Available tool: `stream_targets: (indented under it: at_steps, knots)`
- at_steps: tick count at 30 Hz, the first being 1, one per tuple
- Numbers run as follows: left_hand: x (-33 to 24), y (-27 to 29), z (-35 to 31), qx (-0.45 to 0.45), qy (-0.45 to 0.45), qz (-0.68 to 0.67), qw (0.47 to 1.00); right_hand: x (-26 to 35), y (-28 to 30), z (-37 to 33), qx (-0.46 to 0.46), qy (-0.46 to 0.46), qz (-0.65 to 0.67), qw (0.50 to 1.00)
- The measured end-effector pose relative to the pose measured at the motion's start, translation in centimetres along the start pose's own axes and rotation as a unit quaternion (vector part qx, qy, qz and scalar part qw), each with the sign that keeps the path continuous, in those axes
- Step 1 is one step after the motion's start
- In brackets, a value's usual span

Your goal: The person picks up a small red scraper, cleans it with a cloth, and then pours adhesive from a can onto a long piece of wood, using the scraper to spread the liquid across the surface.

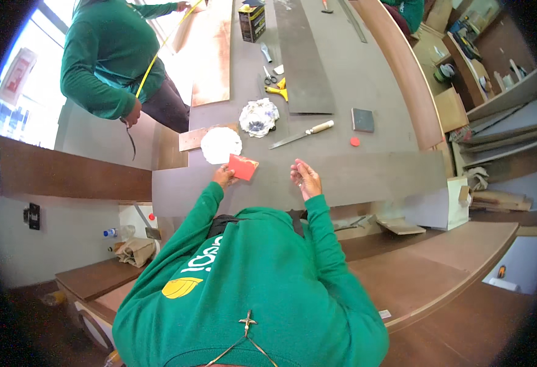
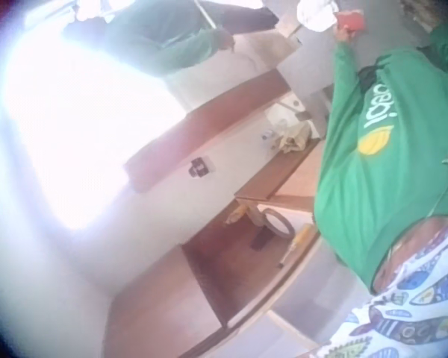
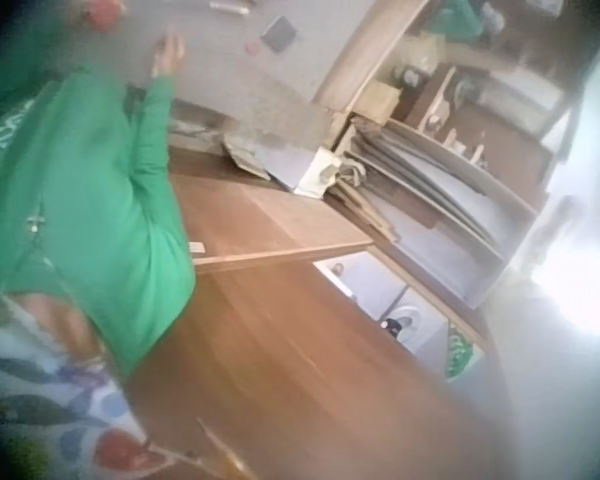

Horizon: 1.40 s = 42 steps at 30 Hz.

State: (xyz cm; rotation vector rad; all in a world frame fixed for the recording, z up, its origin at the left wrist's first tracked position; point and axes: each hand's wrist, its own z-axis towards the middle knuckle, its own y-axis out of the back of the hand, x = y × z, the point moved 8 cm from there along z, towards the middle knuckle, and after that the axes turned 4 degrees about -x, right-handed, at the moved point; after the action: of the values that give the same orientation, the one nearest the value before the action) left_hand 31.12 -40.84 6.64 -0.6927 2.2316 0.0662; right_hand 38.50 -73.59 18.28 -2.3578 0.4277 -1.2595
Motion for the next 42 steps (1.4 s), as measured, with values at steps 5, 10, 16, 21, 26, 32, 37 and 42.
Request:
stream_targets:
  at_steps: [5,10,16,21,26,32,37,42]
  knots:
    - [0.2,-1.6,0.9,0.033,-0.005,-0.006,0.999,1.0,-0.1,-0.6,0.048,0.009,0.021,0.999]
    - [-0.4,-2.0,3.6,0.051,-0.032,0.023,0.998,1.8,-0.7,-0.2,0.063,0.021,0.031,0.997]
    - [-5.3,-8.1,2.5,0.116,-0.036,-0.019,0.992,2.6,-0.3,0.2,0.032,0.014,0.008,0.999]
    - [-9.0,-11.8,2.1,0.111,-0.077,-0.025,0.991,2.2,-1.1,0.5,0.026,0.001,-0.017,1.000]
    - [-8.4,-15.2,3.5,0.131,-0.092,-0.070,0.985,1.9,0.4,0.0,-0.026,-0.019,-0.041,0.999]
    - [-10.0,-7.1,8.1,-0.072,-0.359,0.126,0.922,3.2,-5.4,0.5,0.085,-0.005,-0.019,0.996]
    - [-9.6,-19.3,-4.6,0.154,-0.222,0.147,0.952,4.9,-3.6,-2.1,0.212,0.006,0.127,0.969]
    - [-15.8,-26.3,-19.8,0.346,-0.295,0.193,0.870,7.1,-8.4,-4.7,0.294,0.012,0.132,0.947]
